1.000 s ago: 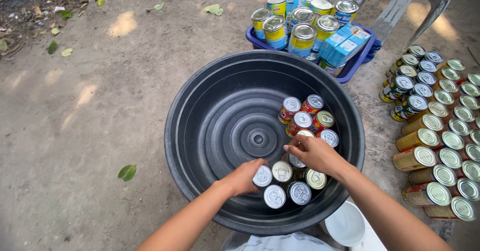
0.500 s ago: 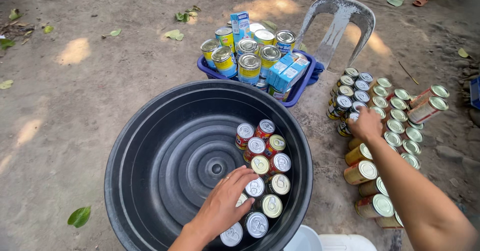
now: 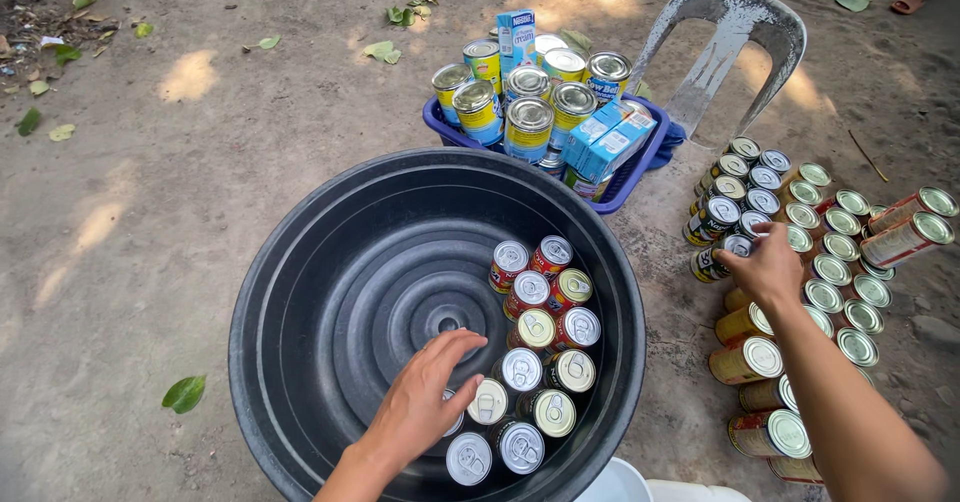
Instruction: The person organizes canned food by moving various cans from a blue crate and a ground pile into a large black basin, arranging them in concentric circles.
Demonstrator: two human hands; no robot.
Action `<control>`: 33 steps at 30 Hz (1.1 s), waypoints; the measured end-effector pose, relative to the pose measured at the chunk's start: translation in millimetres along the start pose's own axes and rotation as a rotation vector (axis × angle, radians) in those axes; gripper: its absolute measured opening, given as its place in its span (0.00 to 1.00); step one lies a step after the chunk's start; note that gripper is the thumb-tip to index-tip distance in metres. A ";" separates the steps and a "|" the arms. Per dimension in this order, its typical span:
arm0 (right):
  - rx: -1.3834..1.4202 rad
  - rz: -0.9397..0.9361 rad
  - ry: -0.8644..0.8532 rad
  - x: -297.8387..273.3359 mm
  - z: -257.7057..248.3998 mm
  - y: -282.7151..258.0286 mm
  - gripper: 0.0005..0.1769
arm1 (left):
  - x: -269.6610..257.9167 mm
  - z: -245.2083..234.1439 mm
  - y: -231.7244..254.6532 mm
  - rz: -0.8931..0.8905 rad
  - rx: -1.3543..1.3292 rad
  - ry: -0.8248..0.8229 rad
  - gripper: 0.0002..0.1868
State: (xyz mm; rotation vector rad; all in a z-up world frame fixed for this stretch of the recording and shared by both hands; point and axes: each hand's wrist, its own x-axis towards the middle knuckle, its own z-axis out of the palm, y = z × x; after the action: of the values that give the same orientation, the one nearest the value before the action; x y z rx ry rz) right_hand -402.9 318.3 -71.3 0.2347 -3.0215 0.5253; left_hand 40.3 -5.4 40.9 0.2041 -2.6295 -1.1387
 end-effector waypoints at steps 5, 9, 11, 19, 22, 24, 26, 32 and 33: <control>0.511 -0.128 0.063 -85.6 -76.6 -39.4 0.42 | 2.4 -6.7 -1.2 -0.051 -0.047 0.004 0.21; 0.823 -0.217 -0.071 -148.0 -104.5 -93.0 0.37 | 8.6 -4.8 -8.5 0.068 -0.133 0.060 0.17; 0.871 -0.363 -0.232 -181.3 -101.9 -126.6 0.34 | 7.6 -4.8 -19.1 -0.002 -0.136 0.052 0.15; 0.751 -0.614 -0.968 -309.4 -59.4 -260.8 0.39 | -16.2 -1.0 -105.4 -0.218 -0.275 0.102 0.16; 0.660 -1.221 -0.802 -325.9 -37.4 -276.9 0.37 | -27.8 1.8 -123.2 -0.454 -0.216 -0.033 0.16; 0.534 -1.294 -0.849 -333.2 -23.0 -276.8 0.37 | -32.7 5.3 -122.5 -0.754 -0.171 -0.322 0.22; 0.404 -1.359 -0.894 -338.6 -10.4 -273.9 0.36 | -34.0 8.4 -120.2 -0.782 -0.227 -0.381 0.25; 0.183 -1.557 -0.791 -351.1 1.4 -277.7 0.34 | -36.0 11.1 -119.7 -0.639 -0.147 -0.418 0.28; 0.200 -1.541 -0.778 -353.0 -2.5 -279.5 0.34 | -33.1 10.9 -119.6 -0.610 -0.115 -0.413 0.28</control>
State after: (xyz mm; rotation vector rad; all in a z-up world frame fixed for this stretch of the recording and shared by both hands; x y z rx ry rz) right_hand -9.7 108.1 -8.7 2.8165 -2.1023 0.5389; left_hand 71.3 -71.7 -60.0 0.8814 -2.9321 -1.6657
